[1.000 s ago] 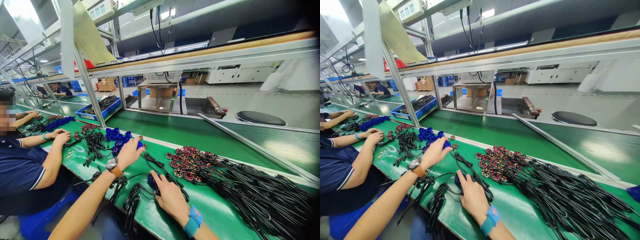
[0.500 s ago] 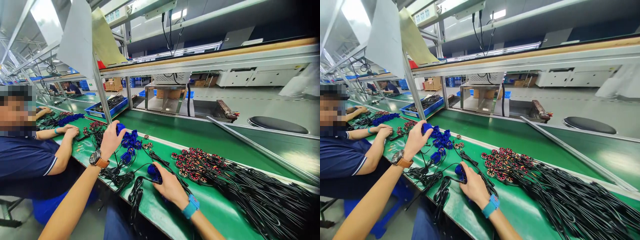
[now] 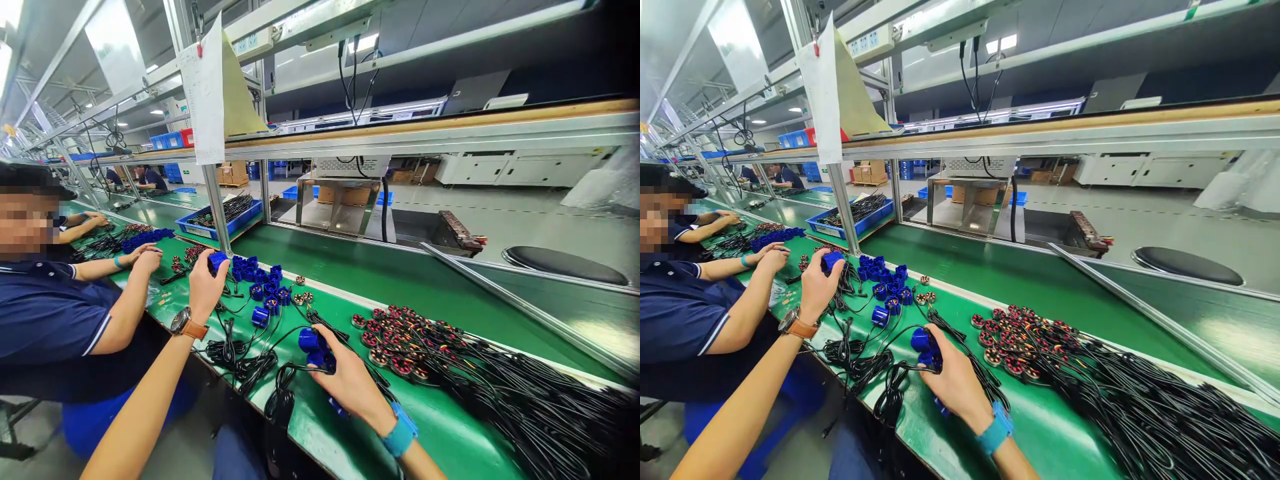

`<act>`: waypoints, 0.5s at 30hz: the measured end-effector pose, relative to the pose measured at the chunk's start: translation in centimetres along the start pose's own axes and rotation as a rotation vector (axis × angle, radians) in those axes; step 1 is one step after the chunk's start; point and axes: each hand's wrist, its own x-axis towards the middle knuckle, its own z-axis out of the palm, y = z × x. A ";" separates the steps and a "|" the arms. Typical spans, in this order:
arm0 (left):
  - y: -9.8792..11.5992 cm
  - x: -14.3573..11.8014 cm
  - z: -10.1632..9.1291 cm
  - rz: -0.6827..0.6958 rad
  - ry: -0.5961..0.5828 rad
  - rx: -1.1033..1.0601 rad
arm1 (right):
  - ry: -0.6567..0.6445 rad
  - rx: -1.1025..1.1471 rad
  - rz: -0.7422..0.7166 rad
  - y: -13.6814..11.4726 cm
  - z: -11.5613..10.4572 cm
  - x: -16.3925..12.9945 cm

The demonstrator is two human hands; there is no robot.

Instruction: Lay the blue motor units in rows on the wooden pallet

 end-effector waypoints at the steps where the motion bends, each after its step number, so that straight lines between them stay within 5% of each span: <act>1: 0.9 0.4 -0.7 -0.011 0.011 -0.035 | 0.004 0.017 -0.014 -0.6 -0.3 0.1; 9: 6.7 -0.4 -8.6 -0.031 0.007 -0.275 | -0.063 0.068 -0.171 -6.6 -3.0 0.7; 15: 9.9 -4.5 -16.2 -0.077 -0.020 -0.285 | -0.238 0.119 -0.346 -10.7 -4.3 0.3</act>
